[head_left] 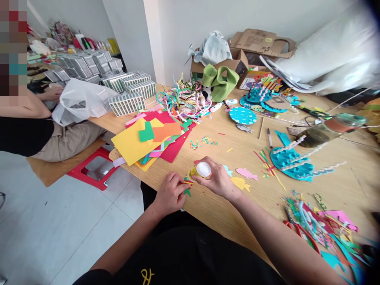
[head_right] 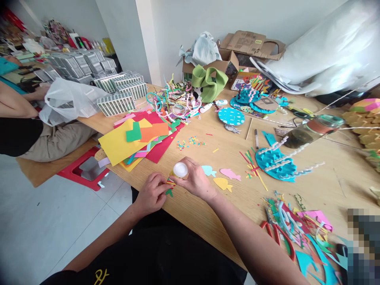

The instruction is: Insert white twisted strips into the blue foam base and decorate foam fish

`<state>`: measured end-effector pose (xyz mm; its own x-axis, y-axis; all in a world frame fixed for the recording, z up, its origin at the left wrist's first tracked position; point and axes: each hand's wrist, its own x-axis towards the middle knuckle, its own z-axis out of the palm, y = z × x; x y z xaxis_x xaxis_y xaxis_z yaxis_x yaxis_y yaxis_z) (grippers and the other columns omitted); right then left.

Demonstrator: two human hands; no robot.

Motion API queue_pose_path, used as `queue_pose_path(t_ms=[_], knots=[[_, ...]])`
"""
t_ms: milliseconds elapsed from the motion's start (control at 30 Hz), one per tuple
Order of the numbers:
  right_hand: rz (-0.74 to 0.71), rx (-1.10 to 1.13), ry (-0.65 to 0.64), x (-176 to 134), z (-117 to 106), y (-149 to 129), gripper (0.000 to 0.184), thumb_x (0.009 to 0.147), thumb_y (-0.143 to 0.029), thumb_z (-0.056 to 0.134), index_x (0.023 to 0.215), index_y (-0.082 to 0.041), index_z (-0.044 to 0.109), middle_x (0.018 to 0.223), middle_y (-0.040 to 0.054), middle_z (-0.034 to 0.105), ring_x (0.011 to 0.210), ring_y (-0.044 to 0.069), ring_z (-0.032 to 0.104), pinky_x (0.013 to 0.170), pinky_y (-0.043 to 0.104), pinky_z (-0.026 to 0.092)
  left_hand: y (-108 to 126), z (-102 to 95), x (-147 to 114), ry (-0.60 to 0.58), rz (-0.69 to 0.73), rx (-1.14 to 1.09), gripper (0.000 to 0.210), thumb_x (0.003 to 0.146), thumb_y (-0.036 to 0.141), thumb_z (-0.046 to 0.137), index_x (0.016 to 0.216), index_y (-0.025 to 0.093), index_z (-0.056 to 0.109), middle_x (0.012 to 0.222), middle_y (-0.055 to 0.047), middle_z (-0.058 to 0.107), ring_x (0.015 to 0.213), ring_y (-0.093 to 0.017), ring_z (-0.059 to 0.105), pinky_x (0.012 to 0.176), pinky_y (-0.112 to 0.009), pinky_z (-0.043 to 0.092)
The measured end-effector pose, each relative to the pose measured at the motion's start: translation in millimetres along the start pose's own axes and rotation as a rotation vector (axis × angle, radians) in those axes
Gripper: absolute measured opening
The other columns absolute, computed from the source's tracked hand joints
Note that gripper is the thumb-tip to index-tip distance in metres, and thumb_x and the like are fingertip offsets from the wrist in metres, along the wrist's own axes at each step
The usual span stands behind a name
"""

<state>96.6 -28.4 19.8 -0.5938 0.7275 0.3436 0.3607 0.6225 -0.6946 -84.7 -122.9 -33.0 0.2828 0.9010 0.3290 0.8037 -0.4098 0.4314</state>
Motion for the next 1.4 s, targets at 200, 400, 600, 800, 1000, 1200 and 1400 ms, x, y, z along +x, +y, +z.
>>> queue_pose_path(t_ms=[200,400,600,800,1000,1200,1400], knots=[[-0.025,0.002,-0.029,3,-3,6,0.029,0.075,-0.038,0.068,0.093,-0.019,0.056,0.086,0.0049,0.060,0.077,0.018,0.058,0.069,0.030,0.046,0,0.4,0,0.006,0.009,-0.002,0.034,0.072,0.009,0.050,0.100,0.020,0.067,0.090,-0.008,0.052,0.094,-0.023,0.045,0.087,-0.043,0.043],[-0.073,0.014,-0.063,7,-4,6,0.029,0.075,-0.040,0.069,0.089,-0.019,0.056,0.085,0.0058,0.061,0.077,0.019,0.059,0.069,0.031,0.046,-1,-0.2,1,0.014,0.017,-0.003,0.035,0.071,0.008,0.051,0.099,0.020,0.067,0.095,-0.008,0.054,0.099,-0.024,0.045,0.091,-0.044,0.042],[-0.076,0.002,-0.076,8,-8,7,0.031,0.075,-0.043,0.068,0.089,-0.018,0.057,0.084,0.0065,0.061,0.076,0.019,0.059,0.068,0.031,0.047,3,-1.6,2,-0.001,0.020,0.044,0.036,0.070,0.008,0.049,0.102,0.019,0.063,0.100,-0.008,0.059,0.105,-0.026,0.044,0.098,-0.048,0.038],[-0.093,0.006,-0.076,8,-8,8,0.031,0.075,-0.044,0.068,0.089,-0.018,0.057,0.085,0.0067,0.061,0.077,0.020,0.060,0.068,0.031,0.047,12,-2.4,3,-0.048,0.005,0.136,0.038,0.071,0.009,0.049,0.105,0.019,0.060,0.103,-0.008,0.059,0.108,-0.027,0.045,0.105,-0.052,0.031],[-0.103,0.006,-0.086,9,-8,8,0.032,0.075,-0.045,0.067,0.091,-0.019,0.057,0.085,0.0069,0.061,0.078,0.020,0.059,0.070,0.032,0.047,14,-1.6,2,-0.075,0.019,0.168,0.039,0.073,0.011,0.049,0.109,0.020,0.059,0.107,-0.009,0.059,0.111,-0.027,0.044,0.106,-0.053,0.029],[-0.098,0.024,-0.085,7,-10,8,0.031,0.076,-0.044,0.067,0.090,-0.019,0.057,0.086,0.0077,0.062,0.078,0.020,0.060,0.070,0.033,0.048,14,-0.2,2,-0.064,0.003,0.172,0.039,0.073,0.012,0.052,0.111,0.019,0.058,0.109,-0.009,0.058,0.113,-0.027,0.043,0.107,-0.052,0.029],[-0.079,0.035,-0.084,7,-14,7,0.031,0.076,-0.046,0.067,0.088,-0.018,0.058,0.084,0.0072,0.061,0.077,0.020,0.060,0.068,0.032,0.047,10,2.3,1,-0.081,0.014,0.190,0.038,0.077,0.014,0.050,0.113,0.020,0.058,0.110,-0.009,0.058,0.115,-0.027,0.042,0.107,-0.053,0.029]])
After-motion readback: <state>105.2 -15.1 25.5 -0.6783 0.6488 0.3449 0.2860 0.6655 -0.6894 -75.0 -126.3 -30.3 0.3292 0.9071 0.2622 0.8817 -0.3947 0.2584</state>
